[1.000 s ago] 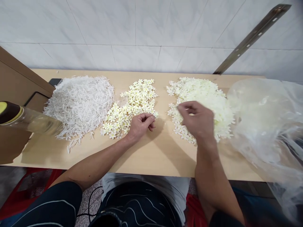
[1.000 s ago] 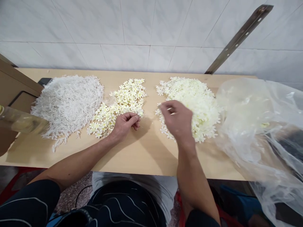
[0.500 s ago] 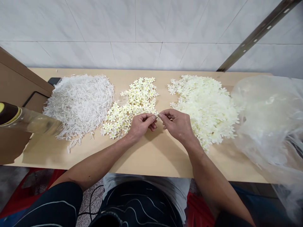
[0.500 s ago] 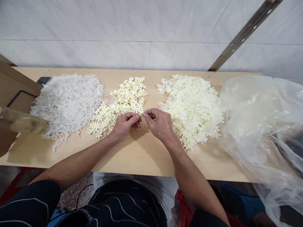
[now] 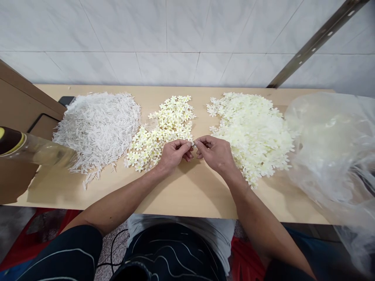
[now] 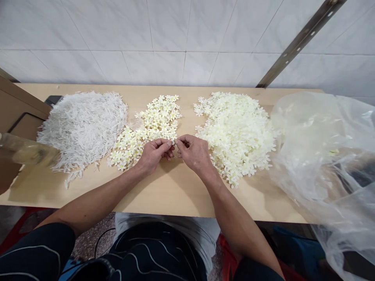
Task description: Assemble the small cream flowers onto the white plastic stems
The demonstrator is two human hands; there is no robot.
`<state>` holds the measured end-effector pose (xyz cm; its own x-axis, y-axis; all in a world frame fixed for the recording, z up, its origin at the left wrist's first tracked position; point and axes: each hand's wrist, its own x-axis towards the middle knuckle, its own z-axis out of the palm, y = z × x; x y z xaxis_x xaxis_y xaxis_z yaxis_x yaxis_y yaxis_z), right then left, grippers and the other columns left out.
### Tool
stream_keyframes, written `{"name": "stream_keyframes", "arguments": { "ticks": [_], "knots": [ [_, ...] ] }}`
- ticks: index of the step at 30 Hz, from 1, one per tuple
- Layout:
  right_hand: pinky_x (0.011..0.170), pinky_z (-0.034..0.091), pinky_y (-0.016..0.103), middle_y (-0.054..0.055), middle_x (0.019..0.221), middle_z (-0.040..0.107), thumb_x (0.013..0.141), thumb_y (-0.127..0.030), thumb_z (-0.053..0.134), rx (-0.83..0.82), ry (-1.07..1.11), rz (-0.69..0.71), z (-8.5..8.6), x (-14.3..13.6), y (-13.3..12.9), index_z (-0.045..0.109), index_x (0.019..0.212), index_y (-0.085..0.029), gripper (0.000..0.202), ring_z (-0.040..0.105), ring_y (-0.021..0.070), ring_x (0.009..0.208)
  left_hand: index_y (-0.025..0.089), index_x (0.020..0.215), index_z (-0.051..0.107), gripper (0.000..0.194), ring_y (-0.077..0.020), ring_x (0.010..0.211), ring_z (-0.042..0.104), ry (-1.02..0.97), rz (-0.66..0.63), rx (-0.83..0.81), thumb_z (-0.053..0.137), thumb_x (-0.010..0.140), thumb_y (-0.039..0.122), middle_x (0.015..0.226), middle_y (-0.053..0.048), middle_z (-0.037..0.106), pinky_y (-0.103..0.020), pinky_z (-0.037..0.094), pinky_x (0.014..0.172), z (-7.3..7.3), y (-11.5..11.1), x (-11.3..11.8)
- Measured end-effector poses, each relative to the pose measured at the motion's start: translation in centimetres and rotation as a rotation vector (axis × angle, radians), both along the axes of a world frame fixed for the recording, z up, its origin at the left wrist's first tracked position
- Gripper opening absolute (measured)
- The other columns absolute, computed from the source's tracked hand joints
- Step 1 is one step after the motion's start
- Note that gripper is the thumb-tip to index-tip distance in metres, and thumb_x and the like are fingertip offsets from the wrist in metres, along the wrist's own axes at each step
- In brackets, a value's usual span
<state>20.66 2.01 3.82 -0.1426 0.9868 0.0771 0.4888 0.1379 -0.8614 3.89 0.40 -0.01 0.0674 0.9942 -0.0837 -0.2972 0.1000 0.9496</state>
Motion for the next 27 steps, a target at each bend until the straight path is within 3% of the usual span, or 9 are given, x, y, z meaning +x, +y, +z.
{"name": "stream_keyframes", "arguments": {
  "ticks": [7,17,27],
  "knots": [
    [0.062,0.063,0.03,0.004,0.074,0.075,0.085,-0.042,0.074,-0.147,0.173,0.04,0.1,-0.1,0.3,0.072,0.093,-0.017,0.026,0.072,0.0176,0.063,0.013,0.088,0.075,0.033,-0.0137,0.059,0.066,-0.01,-0.021,0.023,0.079,0.082,0.045,0.075,-0.007,0.072,-0.026,0.055,0.057,-0.1,0.1,-0.2],
    [0.055,0.057,0.026,0.004,0.069,0.075,0.085,-0.043,0.074,-0.111,0.036,-0.073,0.5,-0.4,0.1,0.075,0.082,-0.017,0.026,0.073,0.0188,0.058,0.012,0.089,0.077,0.036,-0.0117,0.056,0.064,0.064,0.01,0.045,0.079,0.083,0.047,0.079,-0.008,0.074,-0.025,0.055,0.055,0.1,0.3,-0.4],
    [0.061,0.053,0.027,0.002,0.069,0.075,0.095,-0.042,0.063,0.116,-0.193,-0.032,-1.1,-0.1,0.3,0.076,0.09,-0.021,0.025,0.072,0.0191,0.063,0.013,0.089,0.078,0.035,-0.0115,0.054,0.064,0.098,0.03,0.036,0.08,0.081,0.047,0.074,-0.007,0.074,-0.024,0.054,0.053,0.1,0.3,-0.2]
  ]
}}
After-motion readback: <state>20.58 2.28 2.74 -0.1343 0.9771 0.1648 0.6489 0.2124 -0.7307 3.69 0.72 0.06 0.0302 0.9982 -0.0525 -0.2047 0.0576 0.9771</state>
